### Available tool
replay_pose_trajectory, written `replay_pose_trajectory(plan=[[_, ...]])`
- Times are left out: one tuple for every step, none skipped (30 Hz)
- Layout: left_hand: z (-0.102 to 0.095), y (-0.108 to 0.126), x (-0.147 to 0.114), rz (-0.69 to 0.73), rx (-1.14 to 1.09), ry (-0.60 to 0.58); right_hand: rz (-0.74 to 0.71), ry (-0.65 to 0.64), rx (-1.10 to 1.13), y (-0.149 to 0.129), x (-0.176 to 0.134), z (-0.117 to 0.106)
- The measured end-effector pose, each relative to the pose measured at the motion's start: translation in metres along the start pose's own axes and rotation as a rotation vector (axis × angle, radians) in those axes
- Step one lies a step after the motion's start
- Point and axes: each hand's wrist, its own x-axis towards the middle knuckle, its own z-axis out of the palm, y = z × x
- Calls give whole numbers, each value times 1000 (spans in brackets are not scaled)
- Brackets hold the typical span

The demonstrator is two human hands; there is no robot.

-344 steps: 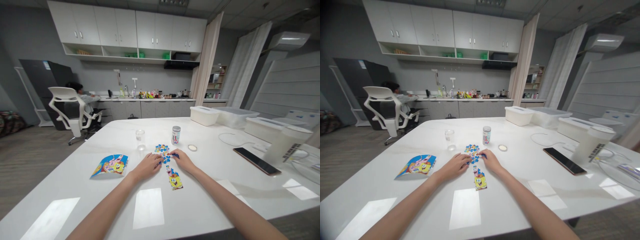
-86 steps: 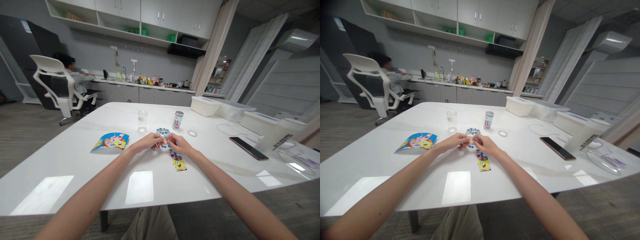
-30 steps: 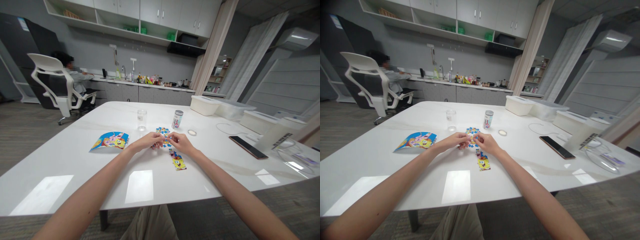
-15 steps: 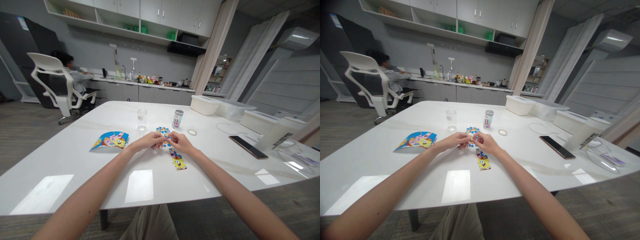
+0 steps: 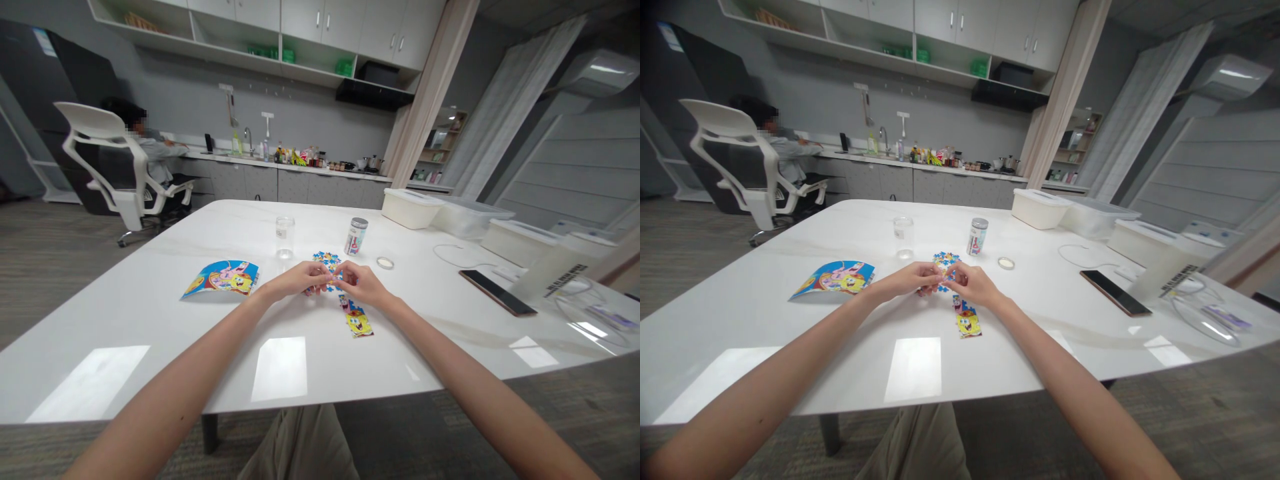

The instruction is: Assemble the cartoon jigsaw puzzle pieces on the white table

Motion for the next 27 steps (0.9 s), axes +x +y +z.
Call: replay_pose_trajectory(plan=[[0,1,-1,-4,1,2,-7,2,-1,0,0,0],[0,2,-1,-10,2,7,-14,3,-1,1,-1,1],[0,3,-2,-18,4,13,-22,2,-2,1,-1,1],[0,4,-2,-23,6,17,-29,2,-3,1,-1,1],[1,5,-3,-24,7,21,-34,2,-4,1,-2,2],[1,6,-4,-23,8,19,-38,3,-4,1,-2,2],[1,7,-4,-19,9,14,-41,4,-3,2,-2,2],[1,8,-4,-17,10,9,-44,6,-3,2,-1,2],[2,9,-5,-18,11,5,-47,8,-3,2,-1,2],[2,10,-5,-21,12,5,-50,9,-4,2,-1,2],[2,10,-5,-24,11,8,-54,11,-4,2,-1,2],[2,10,-5,-27,8,12,-56,12,-6,2,-1,2],[2,10,-5,-30,7,17,-57,14,-7,2,0,2],[2,10,-4,-32,9,21,-56,14,-8,2,0,2],[2,9,-4,-33,13,24,-52,12,-9,2,0,2],[2,9,-4,-32,22,29,-47,11,-10,2,-1,2],[2,9,-4,-30,31,34,-42,9,-11,1,-1,2],[2,10,-4,-26,37,40,-36,7,-12,1,-1,2],[2,11,-4,-19,39,46,-30,5,-14,1,-1,2],[2,12,-4,-13,40,50,-23,1,-15,1,-1,2],[2,13,-5,-12,41,54,-17,-3,-16,1,-1,2],[3,15,-5,-15,42,56,-11,-7,-17,1,-1,2],[3,16,-6,-21,42,56,-6,-12,-15,0,-1,2],[3,17,-6,-29,41,56,-1,-14,-10,0,-1,2],[3,18,-7,-37,39,54,2,-17,-4,0,-1,2],[3,19,-8,-42,35,50,6,-17,5,0,-1,2],[2,19,-8,-44,29,47,10,-18,13,0,-1,2]])
